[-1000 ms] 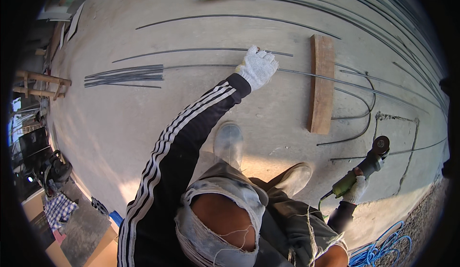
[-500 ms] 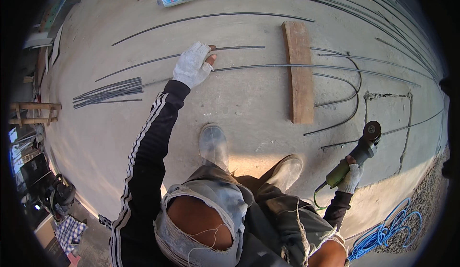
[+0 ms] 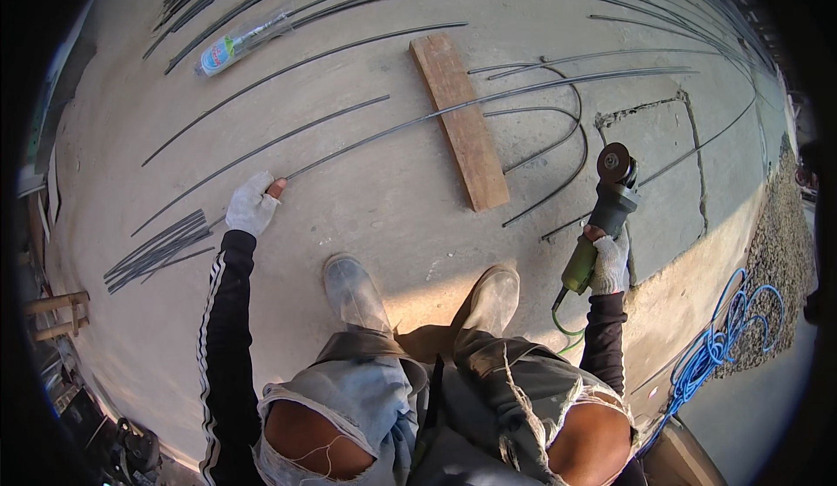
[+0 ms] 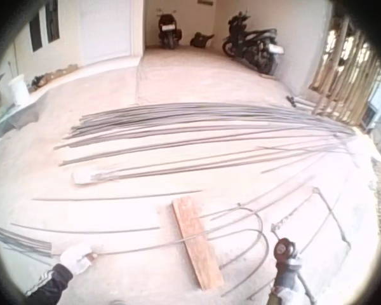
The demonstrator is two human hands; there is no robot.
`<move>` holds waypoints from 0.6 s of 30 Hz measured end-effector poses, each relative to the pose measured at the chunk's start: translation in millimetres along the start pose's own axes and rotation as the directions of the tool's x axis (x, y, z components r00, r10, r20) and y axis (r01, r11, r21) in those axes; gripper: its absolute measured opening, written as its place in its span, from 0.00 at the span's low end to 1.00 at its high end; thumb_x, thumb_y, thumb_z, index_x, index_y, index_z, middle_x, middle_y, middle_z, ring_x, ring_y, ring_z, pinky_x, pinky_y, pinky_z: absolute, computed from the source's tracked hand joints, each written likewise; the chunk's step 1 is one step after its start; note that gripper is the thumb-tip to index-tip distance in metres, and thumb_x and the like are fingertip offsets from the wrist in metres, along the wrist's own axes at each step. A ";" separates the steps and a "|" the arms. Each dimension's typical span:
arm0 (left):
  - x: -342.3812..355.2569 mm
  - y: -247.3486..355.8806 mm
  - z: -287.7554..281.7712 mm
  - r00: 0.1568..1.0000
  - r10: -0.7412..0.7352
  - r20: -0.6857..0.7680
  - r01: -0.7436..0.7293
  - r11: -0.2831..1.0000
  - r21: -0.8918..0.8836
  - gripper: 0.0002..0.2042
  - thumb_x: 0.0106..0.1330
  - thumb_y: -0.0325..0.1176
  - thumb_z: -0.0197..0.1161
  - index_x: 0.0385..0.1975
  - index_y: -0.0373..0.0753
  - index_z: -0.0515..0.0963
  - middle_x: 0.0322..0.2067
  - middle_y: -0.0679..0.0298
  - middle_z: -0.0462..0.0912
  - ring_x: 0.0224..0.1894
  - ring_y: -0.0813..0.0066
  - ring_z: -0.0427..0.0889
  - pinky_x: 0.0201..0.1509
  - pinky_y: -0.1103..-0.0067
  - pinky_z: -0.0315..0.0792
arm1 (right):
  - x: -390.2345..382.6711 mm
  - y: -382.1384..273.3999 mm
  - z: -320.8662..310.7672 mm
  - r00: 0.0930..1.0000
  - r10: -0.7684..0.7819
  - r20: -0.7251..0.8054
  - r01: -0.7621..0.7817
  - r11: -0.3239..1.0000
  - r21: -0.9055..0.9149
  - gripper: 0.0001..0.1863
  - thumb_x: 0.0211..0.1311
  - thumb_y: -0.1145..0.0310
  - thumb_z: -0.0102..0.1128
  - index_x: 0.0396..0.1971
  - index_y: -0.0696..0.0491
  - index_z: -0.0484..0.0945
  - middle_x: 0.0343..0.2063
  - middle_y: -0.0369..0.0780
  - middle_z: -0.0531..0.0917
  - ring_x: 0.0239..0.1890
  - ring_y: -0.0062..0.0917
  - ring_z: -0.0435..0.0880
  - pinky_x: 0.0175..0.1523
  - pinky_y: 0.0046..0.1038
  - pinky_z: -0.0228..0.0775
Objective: The person uses an angle grinder to cut long metal rods into shorter pieces. They place the rods on a wooden block, cut them, and then stack the cut pieces on the floor.
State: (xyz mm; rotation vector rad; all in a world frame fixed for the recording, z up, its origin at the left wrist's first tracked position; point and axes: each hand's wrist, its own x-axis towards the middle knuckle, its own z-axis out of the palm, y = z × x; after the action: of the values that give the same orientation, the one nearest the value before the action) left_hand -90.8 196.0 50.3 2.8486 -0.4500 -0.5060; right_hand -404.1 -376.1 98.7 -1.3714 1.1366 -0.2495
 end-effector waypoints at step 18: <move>41.6 108.0 20.1 0.942 0.273 -0.194 -0.281 0.960 -0.015 0.19 0.71 0.50 0.64 0.33 0.37 0.81 0.35 0.50 0.83 0.42 0.45 0.82 0.44 0.61 0.75 | 15.2 -25.8 41.6 0.979 -0.113 0.168 0.156 0.950 -0.271 0.22 0.51 0.71 0.78 0.44 0.54 0.76 0.32 0.36 0.84 0.30 0.21 0.81 0.35 0.27 0.76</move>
State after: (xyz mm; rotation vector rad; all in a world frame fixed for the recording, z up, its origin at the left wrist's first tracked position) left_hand -88.9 78.6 47.3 2.6953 -0.7775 -0.1856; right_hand -354.0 -367.5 104.9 -1.6956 0.9791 -0.0804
